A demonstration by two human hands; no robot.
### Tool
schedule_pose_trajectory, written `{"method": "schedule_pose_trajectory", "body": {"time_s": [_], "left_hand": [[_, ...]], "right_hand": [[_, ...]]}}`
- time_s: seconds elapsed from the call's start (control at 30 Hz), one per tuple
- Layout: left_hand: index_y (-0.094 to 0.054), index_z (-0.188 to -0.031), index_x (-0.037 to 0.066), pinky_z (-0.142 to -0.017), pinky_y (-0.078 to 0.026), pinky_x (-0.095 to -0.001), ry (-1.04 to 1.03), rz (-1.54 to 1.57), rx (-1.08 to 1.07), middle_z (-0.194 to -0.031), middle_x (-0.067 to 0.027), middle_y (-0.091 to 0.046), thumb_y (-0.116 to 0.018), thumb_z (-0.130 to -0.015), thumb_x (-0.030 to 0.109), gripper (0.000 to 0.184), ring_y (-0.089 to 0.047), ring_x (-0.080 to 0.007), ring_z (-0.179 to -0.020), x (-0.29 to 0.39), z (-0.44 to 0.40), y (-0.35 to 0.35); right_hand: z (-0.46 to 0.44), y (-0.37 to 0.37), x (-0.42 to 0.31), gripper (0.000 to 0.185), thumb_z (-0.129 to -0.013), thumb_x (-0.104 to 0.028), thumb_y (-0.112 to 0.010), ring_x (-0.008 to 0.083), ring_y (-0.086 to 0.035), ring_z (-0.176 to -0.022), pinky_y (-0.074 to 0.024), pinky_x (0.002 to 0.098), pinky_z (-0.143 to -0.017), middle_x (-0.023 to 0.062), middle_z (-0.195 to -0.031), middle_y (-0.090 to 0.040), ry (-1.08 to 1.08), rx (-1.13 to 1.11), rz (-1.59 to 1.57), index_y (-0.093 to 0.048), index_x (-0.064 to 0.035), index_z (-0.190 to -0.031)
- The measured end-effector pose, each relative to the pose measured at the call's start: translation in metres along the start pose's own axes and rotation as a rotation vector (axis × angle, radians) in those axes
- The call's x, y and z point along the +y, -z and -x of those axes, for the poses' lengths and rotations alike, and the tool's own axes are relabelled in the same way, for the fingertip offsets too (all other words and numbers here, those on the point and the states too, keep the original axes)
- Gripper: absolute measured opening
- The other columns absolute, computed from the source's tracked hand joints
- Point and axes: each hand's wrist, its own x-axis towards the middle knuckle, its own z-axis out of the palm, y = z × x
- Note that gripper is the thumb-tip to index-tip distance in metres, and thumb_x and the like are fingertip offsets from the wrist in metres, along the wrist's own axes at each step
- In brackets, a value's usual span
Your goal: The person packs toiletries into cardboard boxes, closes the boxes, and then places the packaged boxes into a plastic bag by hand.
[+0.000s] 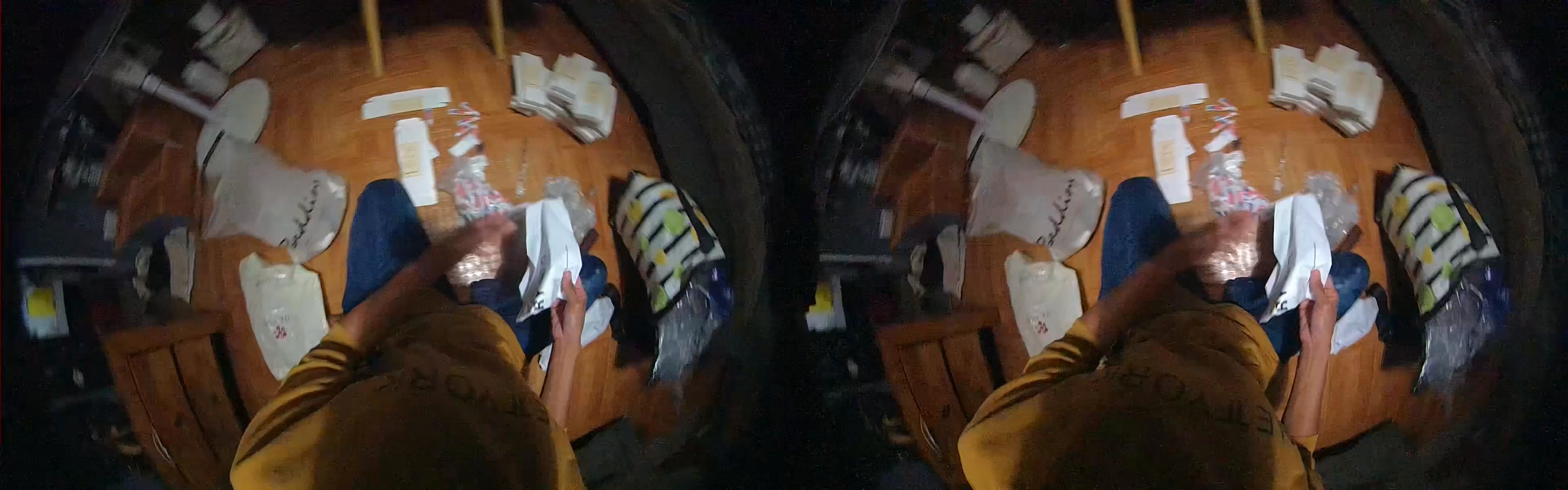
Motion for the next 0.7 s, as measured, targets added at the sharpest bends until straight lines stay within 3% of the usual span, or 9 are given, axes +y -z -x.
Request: {"method": "schedule_pose_trajectory", "body": {"time_s": [0.07,0.1,0.2,0.37,0.43,0.5,0.6,0.63,0.7], "left_hand": [[-0.039,-0.124,0.004,-0.077,-0.049,-0.0336,0.409,-0.036,0.176,-0.118,-0.0122,-0.051,-0.046,-0.091,0.034,0.046,-0.053,-0.0181,-0.103,0.038,-0.001,-0.070],[-0.046,-0.117,0.001,-0.079,-0.048,-0.0357,0.368,0.186,0.029,-0.108,-0.0130,-0.057,-0.046,-0.090,0.035,0.044,-0.058,-0.0191,-0.094,0.013,-0.006,-0.066],[-0.050,-0.113,0.000,-0.081,-0.047,-0.0340,0.257,0.540,0.092,-0.103,-0.0109,-0.060,-0.049,-0.089,0.032,0.039,-0.060,-0.0194,-0.088,-0.008,0.000,-0.043],[-0.050,-0.113,0.001,-0.079,-0.047,-0.0348,0.046,0.237,0.509,-0.098,-0.0102,-0.060,-0.057,-0.085,0.029,0.040,-0.059,-0.0187,-0.085,0.035,0.021,-0.025],[-0.051,-0.112,0.001,-0.078,-0.047,-0.0351,-0.023,0.144,0.609,-0.096,-0.0104,-0.060,-0.058,-0.084,0.030,0.040,-0.059,-0.0190,-0.084,0.056,0.031,-0.026],[-0.053,-0.109,0.000,-0.079,-0.047,-0.0342,0.160,-0.504,0.766,-0.095,-0.0092,-0.060,-0.060,-0.084,0.030,0.039,-0.058,-0.0181,-0.086,0.100,0.044,-0.038],[-0.054,-0.107,-0.002,-0.080,-0.047,-0.0332,-0.143,-0.053,0.782,-0.098,-0.0084,-0.060,-0.060,-0.083,0.029,0.039,-0.058,-0.0180,-0.089,0.082,0.060,0.007],[-0.053,-0.108,-0.003,-0.080,-0.047,-0.0325,-0.228,-0.233,0.749,-0.099,-0.0086,-0.061,-0.060,-0.084,0.024,0.037,-0.058,-0.0182,-0.092,0.110,0.066,-0.026],[-0.053,-0.109,-0.004,-0.082,-0.047,-0.0326,-0.254,-0.013,0.820,-0.104,-0.0102,-0.060,-0.058,-0.085,0.014,0.030,-0.059,-0.0193,-0.092,0.112,0.071,-0.013]], "right_hand": [[-0.007,-0.005,0.018,0.026,-0.087,-0.013,-0.055,0.0114,-0.061,-0.075,-0.0497,0.0231,-0.066,0.0059,-0.096,-0.062,-0.067,-0.115,0.054,-0.052,-0.0005,-0.109],[-0.008,-0.005,0.021,0.027,-0.087,-0.013,-0.055,0.0111,-0.061,-0.076,-0.0493,0.0227,-0.067,0.0056,-0.096,-0.062,-0.107,-0.188,0.095,-0.052,-0.0001,-0.110],[-0.010,-0.037,0.018,0.029,-0.085,-0.012,-0.056,0.0109,-0.059,-0.083,-0.0481,0.0234,-0.069,0.0054,-0.100,-0.061,-0.084,-0.156,-0.019,-0.053,0.0012,-0.111],[-0.046,-0.012,0.039,0.031,-0.084,-0.014,-0.059,0.0124,-0.058,-0.085,-0.0469,0.0231,-0.072,0.0062,-0.103,-0.059,-0.056,-0.127,0.300,-0.053,0.0010,-0.111],[-0.073,-0.018,0.057,0.042,-0.079,-0.020,-0.066,0.0169,-0.056,-0.091,-0.0442,0.0264,-0.080,0.0110,-0.105,-0.058,-0.166,0.183,0.255,-0.053,0.0036,-0.111],[-0.130,0.005,0.117,0.051,-0.077,-0.030,-0.067,0.0216,-0.049,-0.103,-0.0394,0.0307,-0.089,0.0147,-0.115,-0.051,0.179,0.164,0.555,-0.052,0.0044,-0.112],[-0.188,-0.010,0.190,0.059,-0.080,-0.031,-0.058,0.0314,-0.035,-0.121,-0.0281,0.0363,-0.100,0.0197,-0.135,-0.029,0.570,0.081,1.092,-0.038,0.0026,-0.124],[-0.190,-0.024,0.199,0.060,-0.081,-0.030,-0.054,0.0336,-0.033,-0.122,-0.0258,0.0383,-0.102,0.0217,-0.134,-0.030,0.724,0.054,1.309,-0.034,0.0024,-0.127],[-0.193,-0.053,0.215,0.063,-0.082,-0.026,-0.048,0.0381,-0.028,-0.125,-0.0212,0.0424,-0.105,0.0257,-0.133,-0.031,1.103,0.114,1.731,-0.025,0.0021,-0.134]]}}
